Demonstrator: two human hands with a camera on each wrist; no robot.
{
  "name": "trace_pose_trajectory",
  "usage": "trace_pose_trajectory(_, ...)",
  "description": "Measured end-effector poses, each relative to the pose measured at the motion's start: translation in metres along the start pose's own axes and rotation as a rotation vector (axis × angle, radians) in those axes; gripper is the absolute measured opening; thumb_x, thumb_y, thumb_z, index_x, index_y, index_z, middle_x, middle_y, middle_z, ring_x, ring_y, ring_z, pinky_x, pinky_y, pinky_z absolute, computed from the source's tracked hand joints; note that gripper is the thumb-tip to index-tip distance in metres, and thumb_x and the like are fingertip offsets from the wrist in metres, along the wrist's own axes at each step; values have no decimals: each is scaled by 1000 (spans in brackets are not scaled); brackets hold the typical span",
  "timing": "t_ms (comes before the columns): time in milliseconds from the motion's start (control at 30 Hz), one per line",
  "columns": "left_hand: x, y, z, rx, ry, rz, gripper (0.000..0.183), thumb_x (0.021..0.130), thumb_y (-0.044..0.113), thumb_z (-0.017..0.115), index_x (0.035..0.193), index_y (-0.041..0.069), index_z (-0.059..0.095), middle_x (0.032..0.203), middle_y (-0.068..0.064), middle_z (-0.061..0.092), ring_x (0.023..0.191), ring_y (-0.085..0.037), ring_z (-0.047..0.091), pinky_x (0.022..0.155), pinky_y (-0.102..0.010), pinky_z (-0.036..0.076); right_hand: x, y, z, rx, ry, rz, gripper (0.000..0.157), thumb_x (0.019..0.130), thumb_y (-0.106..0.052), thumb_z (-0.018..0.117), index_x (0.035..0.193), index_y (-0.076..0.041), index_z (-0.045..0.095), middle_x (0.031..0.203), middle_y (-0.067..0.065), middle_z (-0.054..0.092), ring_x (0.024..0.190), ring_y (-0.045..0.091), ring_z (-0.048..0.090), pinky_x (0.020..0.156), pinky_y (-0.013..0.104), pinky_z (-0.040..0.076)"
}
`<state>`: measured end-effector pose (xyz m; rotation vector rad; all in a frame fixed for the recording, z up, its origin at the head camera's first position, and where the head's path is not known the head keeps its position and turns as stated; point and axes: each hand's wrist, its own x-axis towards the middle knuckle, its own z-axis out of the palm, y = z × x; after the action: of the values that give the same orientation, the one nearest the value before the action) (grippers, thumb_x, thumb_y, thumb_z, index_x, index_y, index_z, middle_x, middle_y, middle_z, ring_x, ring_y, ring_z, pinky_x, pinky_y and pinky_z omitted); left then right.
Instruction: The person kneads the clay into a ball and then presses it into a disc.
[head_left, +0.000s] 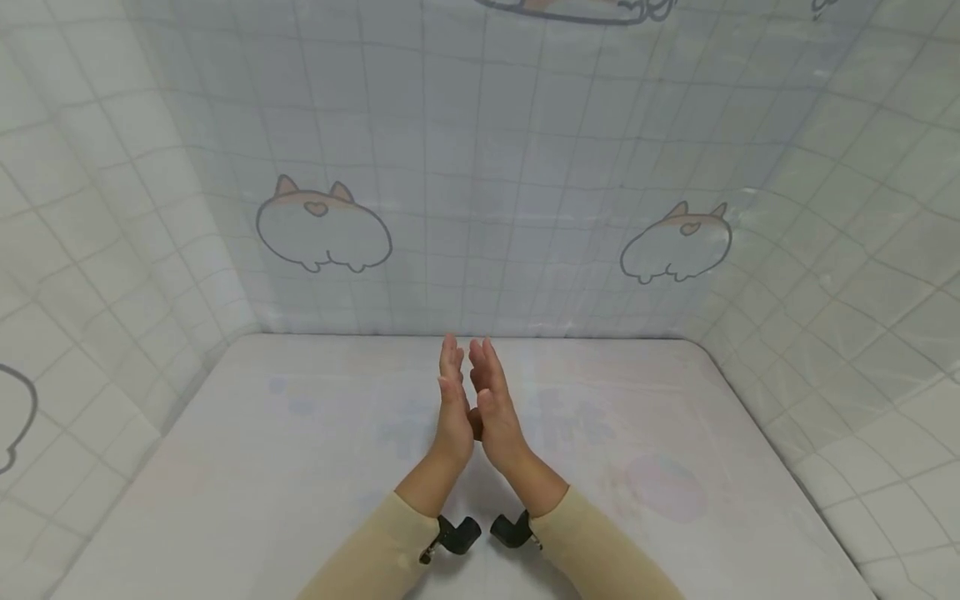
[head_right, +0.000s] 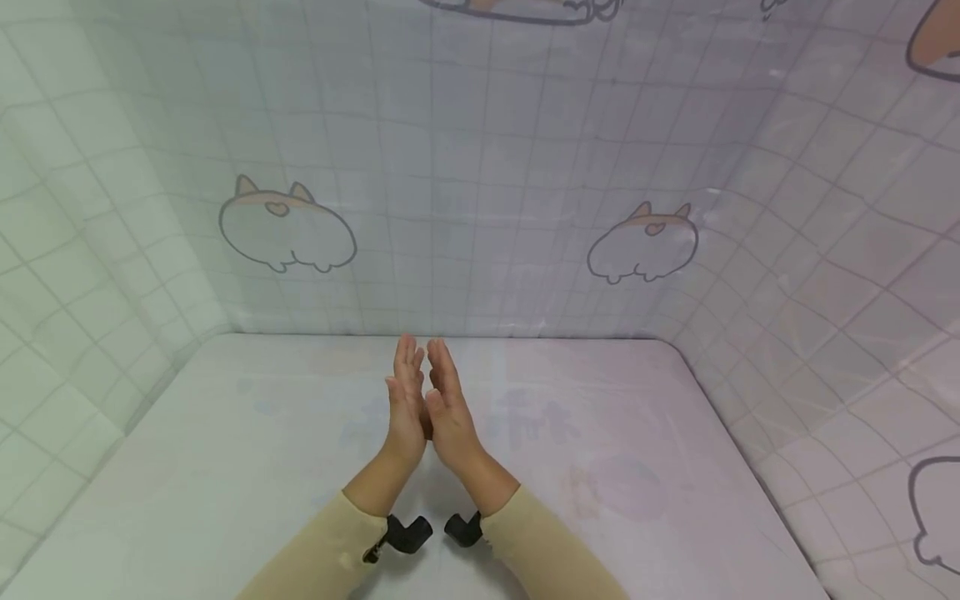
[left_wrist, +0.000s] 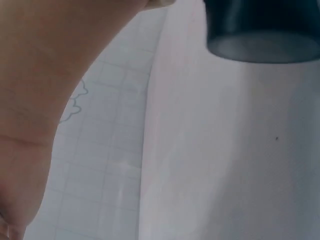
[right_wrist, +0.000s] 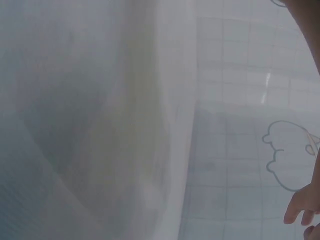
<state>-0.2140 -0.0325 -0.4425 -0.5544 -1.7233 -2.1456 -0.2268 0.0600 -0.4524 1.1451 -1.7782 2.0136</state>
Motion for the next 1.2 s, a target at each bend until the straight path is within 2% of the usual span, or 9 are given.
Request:
trace_pose_trajectory(167, 3, 0, 2, -44, 63, 30, 100, 89, 85, 17, 162, 20, -4, 167, -1, 0, 152, -27, 2, 116, -63, -3, 2, 1, 2, 94, 64, 32, 73, 107, -43, 44, 162, -13, 6, 164, 17, 19, 150, 35, 21, 119, 41, 22)
trace_pose_trajectory(367, 4, 1, 4, -38, 71, 47, 101, 89, 85, 17, 162, 18, -3, 167, -2, -1, 152, -26, 4, 116, -64, -3, 3, -2, -1, 117, 100, 47, 73, 107, -37, 48, 162, -11, 7, 163, 18, 23, 148, 36, 26, 117, 37, 27)
trace_pose_trajectory(667, -4, 3, -9, 57, -4, -30, 92, 92, 82, 16, 162, 25, 1, 167, 2, -1, 152, -24, 4, 112, -70, -5, 2, -9, -19, 42, 86, 57, 73, 105, -43, 52, 161, -14, 15, 163, 15, 24, 149, 31, 25, 118, 38, 24)
trace_pose_trajectory(833, -9, 5, -22, 147, -81, -43, 84, 97, 75, 13, 162, 24, 1, 167, -1, 2, 152, -29, 2, 111, -72, 0, 4, -11, -34, -29, 30, 89, 68, 106, -36, 51, 161, -12, 18, 164, 15, 21, 150, 30, 23, 118, 38, 24)
trace_pose_trajectory(900, -10, 5, -29, 169, -109, -52, 84, 97, 75, 15, 162, 24, 2, 167, -3, 2, 152, -30, 0, 112, -71, 1, 4, -14, -40, -72, 9, 134, 64, 107, -29, 50, 161, -13, 20, 164, 14, 22, 149, 32, 25, 110, 34, 38)
trace_pose_trajectory(967, -10, 4, -36, 198, -134, -69, 82, 99, 73, 16, 162, 23, 2, 167, -3, 0, 152, -29, -2, 112, -71, 3, 4, -18, -46, -143, -7, 193, 61, 107, -25, 51, 160, -16, 23, 164, 11, 22, 148, 33, 27, 102, 25, 43)
trace_pose_trajectory(1033, -9, 5, -43, 254, -156, -87, 81, 99, 72, 16, 162, 23, 2, 167, -3, -2, 152, -29, -3, 112, -71, 4, 5, -22, -53, -209, -25, 262, 59, 106, -22, 52, 160, -21, 27, 164, 6, 24, 147, 32, 29, 79, 19, 49)
trace_pose_trajectory(1100, -9, 6, -50, 319, -179, -110, 79, 100, 70, 16, 162, 21, 2, 167, -4, -4, 152, -31, -4, 111, -73, 4, 6, -25, -61, -285, -51, 327, 58, 105, -25, 55, 158, -24, 32, 163, 1, 26, 147, 32, 29, 62, 19, 46)
trace_pose_trajectory(1200, -9, 8, -60, 438, -209, -146, 75, 103, 65, 18, 162, 19, 5, 167, -9, -4, 152, -36, -4, 108, -76, 3, 6, -29, -75, -390, -111, 426, 57, 103, -36, 58, 156, -28, 38, 162, -6, 29, 146, 31, 31, 56, 29, 47)
